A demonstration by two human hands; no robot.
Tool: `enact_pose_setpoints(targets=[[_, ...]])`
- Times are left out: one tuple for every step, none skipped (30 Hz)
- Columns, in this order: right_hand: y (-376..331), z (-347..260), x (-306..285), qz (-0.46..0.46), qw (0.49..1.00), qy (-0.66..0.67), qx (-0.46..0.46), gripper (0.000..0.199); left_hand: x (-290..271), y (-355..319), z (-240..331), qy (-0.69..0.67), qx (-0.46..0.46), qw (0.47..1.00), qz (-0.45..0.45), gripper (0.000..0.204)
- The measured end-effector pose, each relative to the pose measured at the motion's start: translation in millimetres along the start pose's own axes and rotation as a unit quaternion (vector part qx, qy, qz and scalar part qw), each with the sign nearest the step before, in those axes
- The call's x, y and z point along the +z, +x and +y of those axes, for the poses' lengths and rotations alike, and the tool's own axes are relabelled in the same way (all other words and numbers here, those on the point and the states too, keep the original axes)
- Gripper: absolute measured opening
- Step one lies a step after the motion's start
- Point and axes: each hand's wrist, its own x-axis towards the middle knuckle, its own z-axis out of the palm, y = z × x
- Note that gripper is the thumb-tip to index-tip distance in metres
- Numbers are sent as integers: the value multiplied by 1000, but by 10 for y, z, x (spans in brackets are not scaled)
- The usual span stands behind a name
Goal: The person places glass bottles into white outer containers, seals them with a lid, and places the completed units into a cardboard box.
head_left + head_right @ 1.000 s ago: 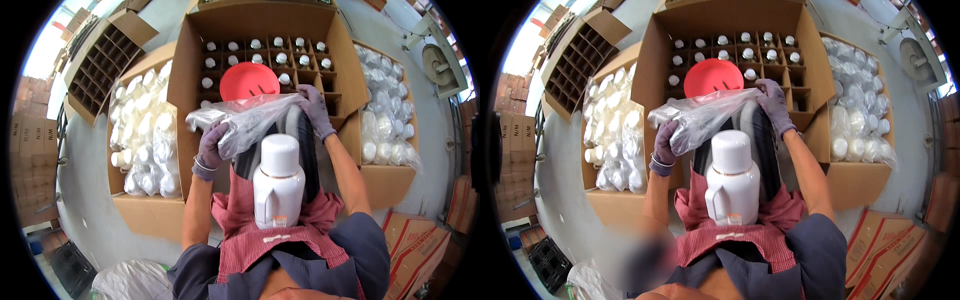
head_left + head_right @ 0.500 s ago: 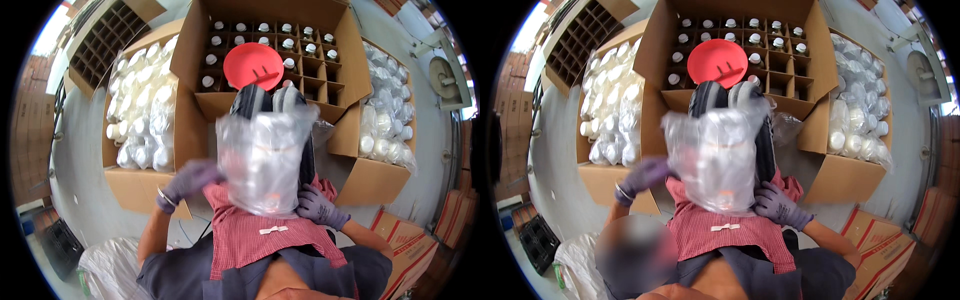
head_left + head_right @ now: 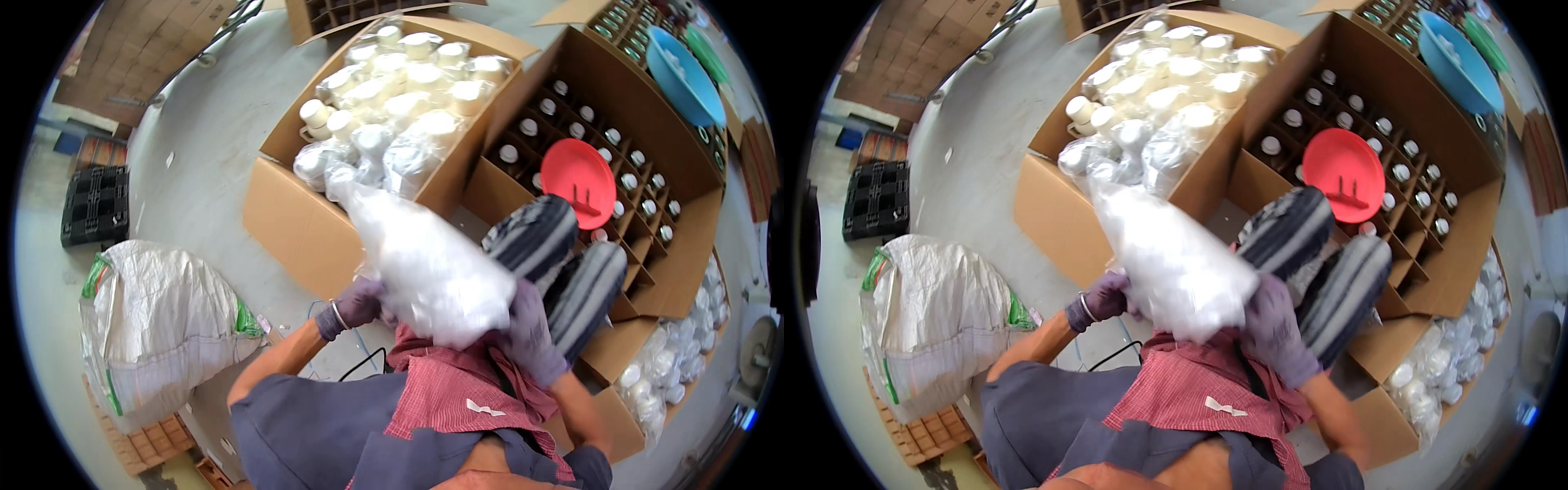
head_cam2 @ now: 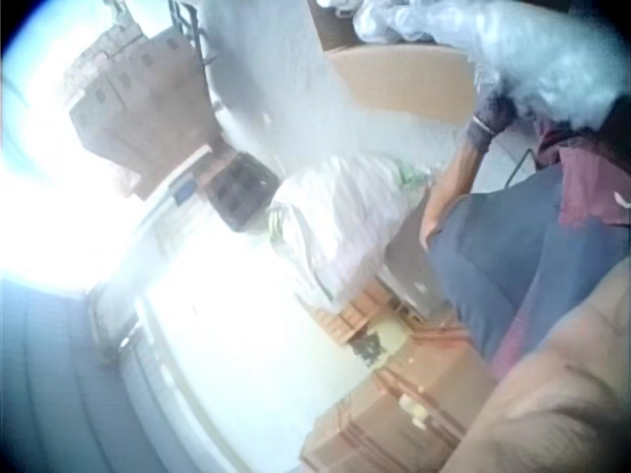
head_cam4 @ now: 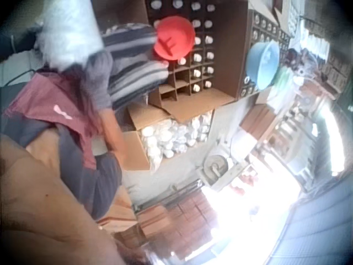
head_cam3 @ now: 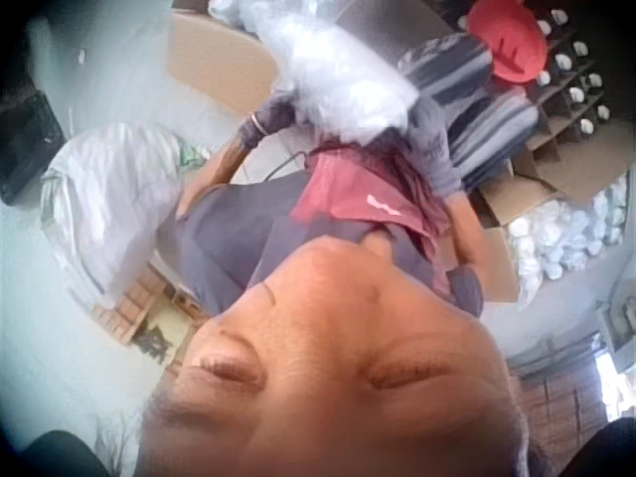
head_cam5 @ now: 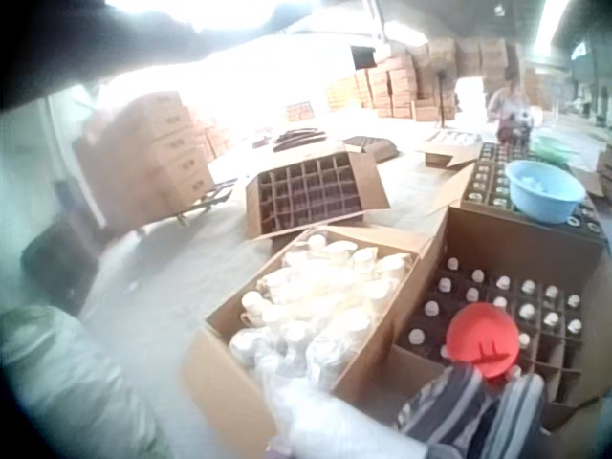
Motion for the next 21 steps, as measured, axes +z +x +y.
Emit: enact_pose_setpoints(targets=[[276, 220, 86, 9, 998, -48, -34, 44, -7, 33, 91, -49, 74, 996, 31, 39], [586, 337, 122, 46, 994, -87, -53, 42, -9, 97, 233, -99, 147, 982, 63, 40], [895, 272, 17, 22, 989, -146, -11, 41, -47, 173, 412, -147, 221, 959, 95, 40], [1038, 301, -50, 21, 985, -172, -21, 42, -152, 285, 636, -69, 309, 936, 156, 39], [1144, 334, -86, 18, 981, -192, -30, 42, -319, 362, 887, 9, 390, 894, 221, 38], [1215, 307, -123, 6, 980, -193, -40, 43, -824, 275, 1134, 77, 438, 848, 287, 39], [1224, 311, -167, 8, 976, -214, -31, 43, -1314, 224, 1399, 142, 477, 795, 346, 41], [1167, 380, -232, 11, 969, -246, -12, 43, -1484, 418, 1681, 131, 518, 742, 405, 36], [1118, 443, -262, 14, 962, -273, 4, 42, -1628, 543, 1922, 120, 554, 680, 464, 31], [1083, 476, -291, 13, 960, -281, 3, 41, -1883, 552, 2129, 131, 522, 661, 523, 29], [1046, 488, -298, 12, 960, -281, -3, 40, -2194, 417, 2286, 144, 487, 633, 584, 28], [999, 530, -300, 8, 956, -294, 7, 38, -2299, 530, 2377, 152, 443, 617, 633, 26], [978, 564, -279, 17, 958, -286, 8, 36, -2393, 617, 2423, 161, 430, 604, 652, 24], [968, 594, -255, 27, 961, -276, 8, 34, -2477, 672, 2460, 171, 417, 589, 671, 23], [968, 642, -236, 33, 962, -272, 15, 32, -2524, 836, 2480, 180, 399, 580, 687, 22], [1006, 624, -231, 46, 962, -268, 23, 28, -2540, 887, 2538, 174, 383, 595, 685, 23], [1036, 630, -229, 49, 962, -266, 26, 27, -2561, 907, 2647, 168, 367, 610, 683, 23], [1063, 635, -233, 53, 963, -263, 28, 27, -2605, 888, 2766, 163, 351, 621, 681, 24], [1081, 638, -232, 57, 963, -260, 31, 27, -2654, 887, 2823, 157, 335, 634, 679, 24], [1076, 629, -227, 54, 963, -260, 35, 27, -2710, 929, 2801, 175, 325, 613, 699, 25], [1089, 616, -213, 56, 964, -256, 35, 27, -2818, 937, 2815, 194, 321, 587, 718, 25]])
